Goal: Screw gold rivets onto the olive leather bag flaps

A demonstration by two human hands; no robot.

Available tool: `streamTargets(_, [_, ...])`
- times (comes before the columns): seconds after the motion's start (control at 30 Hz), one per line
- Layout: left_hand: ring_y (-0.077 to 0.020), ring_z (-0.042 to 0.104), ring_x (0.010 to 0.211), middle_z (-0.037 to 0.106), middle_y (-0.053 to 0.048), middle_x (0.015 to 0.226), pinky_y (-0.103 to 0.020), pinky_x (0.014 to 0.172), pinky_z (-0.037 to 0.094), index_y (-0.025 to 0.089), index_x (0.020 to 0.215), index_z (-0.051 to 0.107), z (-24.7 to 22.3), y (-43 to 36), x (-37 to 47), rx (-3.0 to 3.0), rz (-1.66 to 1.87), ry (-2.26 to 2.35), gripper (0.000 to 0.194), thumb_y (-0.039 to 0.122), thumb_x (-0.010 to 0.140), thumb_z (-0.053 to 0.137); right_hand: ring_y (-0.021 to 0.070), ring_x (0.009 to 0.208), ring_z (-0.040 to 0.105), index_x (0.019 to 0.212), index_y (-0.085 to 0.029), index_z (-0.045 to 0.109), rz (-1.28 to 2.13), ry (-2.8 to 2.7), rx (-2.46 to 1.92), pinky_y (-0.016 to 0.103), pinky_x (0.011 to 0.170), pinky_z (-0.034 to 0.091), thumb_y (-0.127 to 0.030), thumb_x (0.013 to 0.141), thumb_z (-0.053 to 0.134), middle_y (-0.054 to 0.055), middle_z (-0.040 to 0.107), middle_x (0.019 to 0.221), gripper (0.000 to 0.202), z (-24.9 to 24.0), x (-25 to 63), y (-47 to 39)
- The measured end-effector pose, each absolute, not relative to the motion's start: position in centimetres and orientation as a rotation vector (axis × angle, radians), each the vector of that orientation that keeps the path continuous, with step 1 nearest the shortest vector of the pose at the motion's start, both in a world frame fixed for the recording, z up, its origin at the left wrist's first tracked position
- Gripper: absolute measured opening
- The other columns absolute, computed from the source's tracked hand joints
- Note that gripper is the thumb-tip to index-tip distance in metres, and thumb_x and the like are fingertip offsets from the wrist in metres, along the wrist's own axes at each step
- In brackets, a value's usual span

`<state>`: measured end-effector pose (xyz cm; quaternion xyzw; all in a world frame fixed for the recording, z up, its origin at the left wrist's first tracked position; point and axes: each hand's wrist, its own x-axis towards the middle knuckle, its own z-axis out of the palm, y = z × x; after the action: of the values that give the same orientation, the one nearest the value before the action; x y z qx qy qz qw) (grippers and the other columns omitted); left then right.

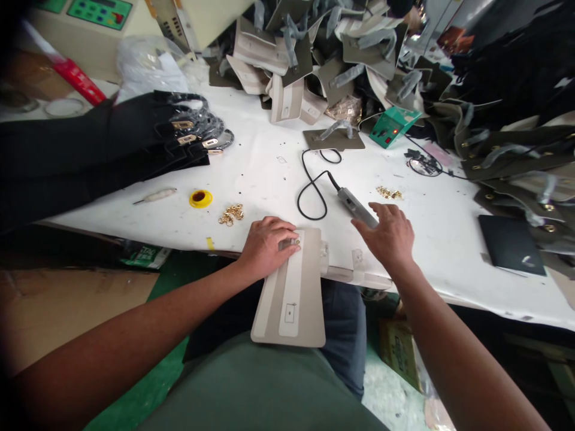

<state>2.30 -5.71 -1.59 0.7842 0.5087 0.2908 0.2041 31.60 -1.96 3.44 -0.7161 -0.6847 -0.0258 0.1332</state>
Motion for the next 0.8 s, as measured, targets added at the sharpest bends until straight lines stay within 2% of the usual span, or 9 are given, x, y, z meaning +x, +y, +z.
streamTargets(0.13, [-0.0256,0.059,0.116,0.076,0.003,0.12,-0.048,0.097,0.04,0.028,0.099,0.076,-1.4,-5.7,2.4,2.204,0.793,1.423,0.015,0.034,0.085,0.078,0.0332,0.108,0.062,0.12,-0.023,0.07,-0.082,-2.088,-2.131,0.043,0.082,0.05,-0.051,0.091,0.062,0.013,0.068,0.117,0.042,1.5,33.2,-0.7])
streamTargets(0.27, [-0.026,0.059,0.116,0.076,0.003,0.12,-0.048,0.096,0.041,0.028,0.099,0.076,-1.1,-5.6,2.5,2.2,0.764,1.441,0.015,0.034,0.085,0.078,0.0336,0.106,0.062,0.132,-0.022,0.064,-0.019,-2.157,-2.134,0.042,0.079,0.049,-0.053,0.092,0.059,0.014,0.067,0.121,0.051,0.9,33.0,-0.1])
streamTargets(0.33, [-0.026,0.059,0.117,0.076,0.002,0.12,-0.048,0.097,0.041,0.028,0.099,0.076,-1.1,-5.6,2.5,2.199,0.759,1.447,0.015,0.034,0.085,0.077,0.032,0.102,0.063,0.13,-0.022,0.065,0.043,-2.091,-2.109,0.042,0.079,0.049,-0.051,0.092,0.058,0.014,0.068,0.119,0.048,1.2,33.0,-0.3])
streamTargets(0.43, [-0.0256,0.059,0.117,0.076,0.002,0.12,-0.048,0.097,0.04,0.028,0.098,0.077,-1.0,-5.7,2.5,2.193,0.764,1.441,0.014,0.034,0.086,0.077,0.0265,0.087,0.064,0.118,-0.022,0.069,0.337,-1.77,-1.971,0.039,0.073,0.051,-0.051,0.092,0.059,0.009,0.07,0.102,0.041,2.4,32.3,-0.9])
streamTargets(0.53, [-0.0254,0.059,0.116,0.076,0.002,0.119,-0.048,0.096,0.04,0.028,0.098,0.077,-1.0,-5.7,2.5,2.187,0.764,1.438,0.014,0.034,0.085,0.078,0.0212,0.076,0.064,0.105,-0.024,0.067,0.866,-1.305,-1.535,0.034,0.064,0.055,-0.056,0.09,0.056,0.004,0.066,0.089,0.037,4.2,29.5,-1.6])
streamTargets(0.6, [-0.0258,0.059,0.116,0.076,0.002,0.119,-0.048,0.096,0.04,0.028,0.099,0.077,-1.0,-5.7,2.5,2.19,0.756,1.44,0.015,0.035,0.085,0.078,0.0181,0.073,0.063,0.1,-0.024,0.064,1.095,-1.071,-1.24,0.032,0.061,0.056,-0.058,0.087,0.059,0.001,0.061,0.086,0.036,5.4,26.4,-2.1])
streamTargets(0.73, [-0.026,0.059,0.117,0.076,0.001,0.119,-0.048,0.097,0.04,0.028,0.1,0.077,-0.9,-5.6,2.5,2.191,0.749,1.437,0.016,0.036,0.086,0.078,0.011,0.054,0.051,0.09,-0.024,0.059,1.156,-0.949,-1.055,0.025,0.051,0.051,-0.053,0.08,0.078,-0.007,0.047,0.068,0.036,6.7,20.0,-2.8])
streamTargets(0.8, [-0.0259,0.059,0.118,0.076,0.002,0.119,-0.048,0.097,0.039,0.029,0.1,0.077,-0.8,-5.6,2.5,2.182,0.755,1.436,0.016,0.035,0.086,0.078,0.0102,0.05,0.05,0.081,-0.024,0.054,1.085,-0.986,-1.024,0.025,0.048,0.05,-0.051,0.079,0.081,-0.008,0.046,0.065,0.038,6.5,18.0,-3.0])
